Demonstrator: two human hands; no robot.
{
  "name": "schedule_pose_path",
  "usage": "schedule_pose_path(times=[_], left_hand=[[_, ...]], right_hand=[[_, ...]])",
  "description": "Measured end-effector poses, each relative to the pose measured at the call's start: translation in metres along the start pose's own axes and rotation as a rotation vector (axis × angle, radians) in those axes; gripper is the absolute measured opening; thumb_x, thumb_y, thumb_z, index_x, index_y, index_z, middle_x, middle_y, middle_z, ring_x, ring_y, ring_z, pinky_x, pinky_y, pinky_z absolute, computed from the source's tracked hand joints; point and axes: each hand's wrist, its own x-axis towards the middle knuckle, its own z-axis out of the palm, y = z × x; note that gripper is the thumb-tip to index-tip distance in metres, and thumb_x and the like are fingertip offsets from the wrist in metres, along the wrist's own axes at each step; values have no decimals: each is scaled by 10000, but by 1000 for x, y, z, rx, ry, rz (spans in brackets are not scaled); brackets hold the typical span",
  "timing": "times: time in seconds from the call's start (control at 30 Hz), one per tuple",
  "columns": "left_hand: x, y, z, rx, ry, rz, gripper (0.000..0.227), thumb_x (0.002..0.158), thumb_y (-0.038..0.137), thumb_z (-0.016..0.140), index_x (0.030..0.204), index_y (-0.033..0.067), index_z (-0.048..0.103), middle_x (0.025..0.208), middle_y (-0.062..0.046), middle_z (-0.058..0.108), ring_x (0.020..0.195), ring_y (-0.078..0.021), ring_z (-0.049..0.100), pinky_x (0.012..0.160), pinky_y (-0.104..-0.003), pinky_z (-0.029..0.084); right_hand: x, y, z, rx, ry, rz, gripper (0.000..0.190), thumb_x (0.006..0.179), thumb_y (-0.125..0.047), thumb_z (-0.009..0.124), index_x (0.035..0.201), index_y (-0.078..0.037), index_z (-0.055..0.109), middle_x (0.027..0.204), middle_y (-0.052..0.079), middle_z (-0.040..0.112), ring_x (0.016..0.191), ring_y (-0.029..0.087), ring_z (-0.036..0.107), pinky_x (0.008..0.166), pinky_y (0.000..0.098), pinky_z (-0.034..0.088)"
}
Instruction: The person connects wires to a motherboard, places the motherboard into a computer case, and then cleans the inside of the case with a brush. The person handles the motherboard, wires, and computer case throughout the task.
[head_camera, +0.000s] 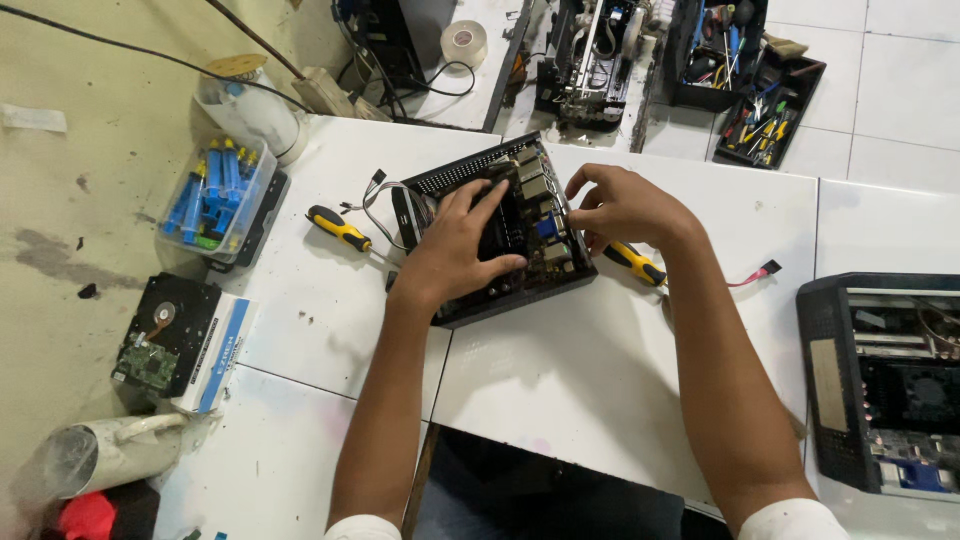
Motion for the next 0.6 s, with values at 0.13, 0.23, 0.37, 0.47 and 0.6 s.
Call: schedule_pose_path(times=[0.13, 0.23, 0.37, 0.47, 0.6], left_hand=[[0, -2, -4, -22, -20, 20, 1114, 912, 493, 869, 1714, 83, 214, 1624, -298, 344, 1514, -594, 324, 1234, -726, 357], [3, -7, -3, 16, -64, 26, 1225, 828, 422, 957, 1721, 89, 187, 1671, -309, 290, 1522, -592, 291, 1243, -731, 344], [8, -13, -8, -4, -32, 44, 1203, 740, 373, 1002, 1701, 134, 318, 1577, -245, 460, 1480, -519, 432, 1208, -645, 421], [9, -18, -8, 23, 10, 72, 1211, 688, 392, 1010, 1685, 136, 373, 1514, -231, 555, 1415, -484, 533, 1133, -613, 492], [12, -21, -9, 156, 132, 102, 1157, 633, 553, 934, 1642, 214, 479, 1425, -115, 663, 1300, -341, 648, 942, -531, 560]], right_hand=[[5, 7, -1, 24, -1, -8, 512, 912, -99, 811, 1349, 78, 612, 978, 347, 707, 735, 407, 763, 706, 502, 680], [6, 9, -1, 21, -2, -7, 504, 913, -97, 808, 1344, 75, 610, 981, 353, 709, 734, 417, 763, 707, 511, 680], [3, 3, -2, 23, -14, -1, 502, 922, -83, 791, 1359, 78, 603, 977, 345, 710, 731, 400, 764, 701, 498, 685], [1, 1, -2, 29, -21, 9, 508, 919, -77, 793, 1363, 79, 602, 979, 343, 710, 724, 396, 761, 697, 491, 684], [-1, 0, -3, 77, -24, -12, 495, 911, -47, 762, 1355, 92, 594, 934, 334, 702, 701, 375, 747, 666, 488, 684]])
